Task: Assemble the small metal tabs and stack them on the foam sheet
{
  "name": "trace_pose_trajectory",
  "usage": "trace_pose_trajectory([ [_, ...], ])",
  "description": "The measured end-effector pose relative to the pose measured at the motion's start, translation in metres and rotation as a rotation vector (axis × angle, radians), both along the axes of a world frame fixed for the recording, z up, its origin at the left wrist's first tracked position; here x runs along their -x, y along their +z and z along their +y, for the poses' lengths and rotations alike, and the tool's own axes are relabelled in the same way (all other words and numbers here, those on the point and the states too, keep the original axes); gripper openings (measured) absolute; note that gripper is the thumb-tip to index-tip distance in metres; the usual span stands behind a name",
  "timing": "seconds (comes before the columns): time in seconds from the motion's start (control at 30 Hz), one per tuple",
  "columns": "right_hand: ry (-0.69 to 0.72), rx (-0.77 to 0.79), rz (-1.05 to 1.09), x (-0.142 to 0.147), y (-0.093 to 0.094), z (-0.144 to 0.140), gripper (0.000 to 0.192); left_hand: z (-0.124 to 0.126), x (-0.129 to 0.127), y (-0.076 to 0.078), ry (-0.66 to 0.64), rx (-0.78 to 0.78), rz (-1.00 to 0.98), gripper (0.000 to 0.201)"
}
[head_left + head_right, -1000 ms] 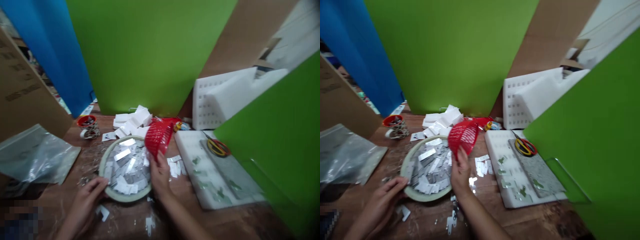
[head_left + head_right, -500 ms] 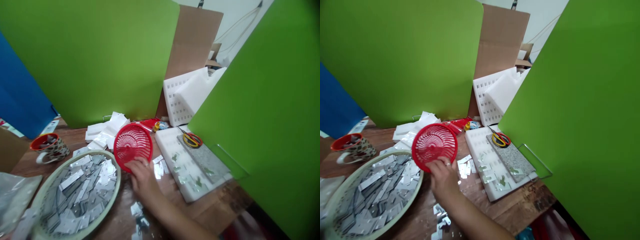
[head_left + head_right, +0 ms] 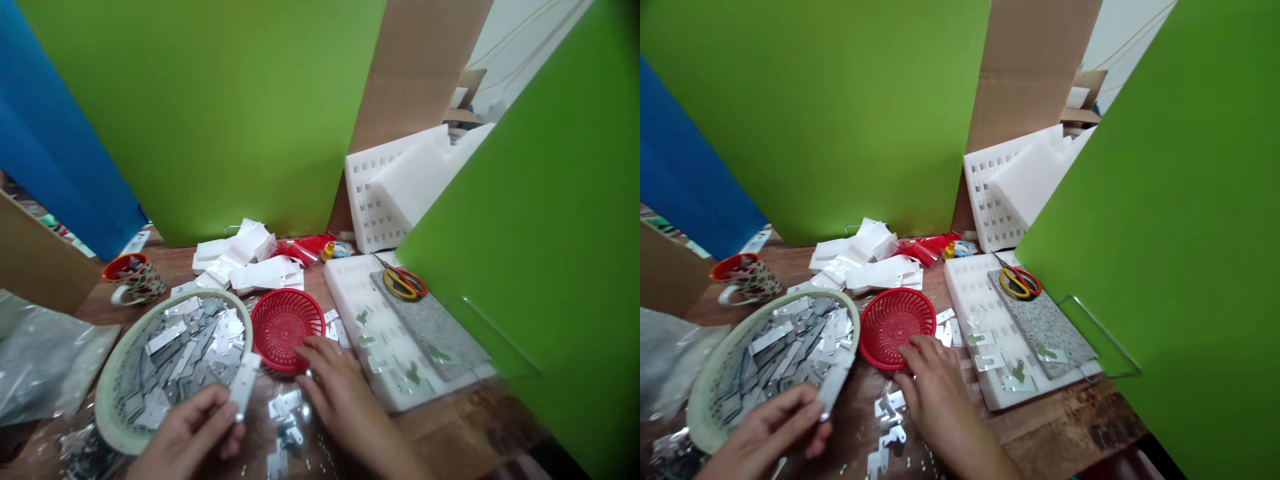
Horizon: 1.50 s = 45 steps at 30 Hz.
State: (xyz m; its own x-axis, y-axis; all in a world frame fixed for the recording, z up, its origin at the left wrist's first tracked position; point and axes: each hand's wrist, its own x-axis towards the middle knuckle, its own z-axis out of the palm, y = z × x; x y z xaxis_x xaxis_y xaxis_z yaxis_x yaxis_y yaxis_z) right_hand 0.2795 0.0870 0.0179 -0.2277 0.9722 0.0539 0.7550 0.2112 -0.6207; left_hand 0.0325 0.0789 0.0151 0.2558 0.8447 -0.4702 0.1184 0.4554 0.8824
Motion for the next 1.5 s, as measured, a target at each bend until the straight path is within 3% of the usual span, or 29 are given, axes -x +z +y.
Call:
trace_pose_trajectory([
  [0.1, -0.014, 0.126, 0.345, -0.006, 0.005, -0.004, 0.03, 0.002, -0.037, -0.003, -0.078, 0.009, -0.118, 0.036],
  [0.2, -0.043, 0.261, 0.571, -0.003, 0.0, -0.003, 0.026, 0.004, -0.059, -0.007, -0.107, 0.002, -0.136, 0.034],
  [0.53, -0.212, 0.563, 0.919, 0.008, -0.018, 0.004, 0.027, -0.006, -0.06, -0.018, -0.107, 0.074, -0.17, 0.032],
  [0.83, -0.229, 0.582, 1.046, 0.013, -0.022, -0.008, 0.031, -0.024, -0.062, -0.024, 0.081, 0.313, -0.415, 0.042],
  [1.03, -0.226, 0.604, 1.057, 0.013, -0.03, -0.024, 0.031, -0.043, -0.06, -0.037, 0.105, 0.449, -0.532, 0.042],
  [1.27, -0.147, 0.495, 1.009, 0.006, -0.028, -0.048, 0.012, -0.053, -0.059, -0.036, 0.133, 0.198, -0.408, 0.025],
  [1.5, -0.156, 0.541, 1.028, 0.006, -0.03, -0.055, 0.023, -0.052, -0.057, -0.031, 0.168, 0.152, -0.37, 0.022],
])
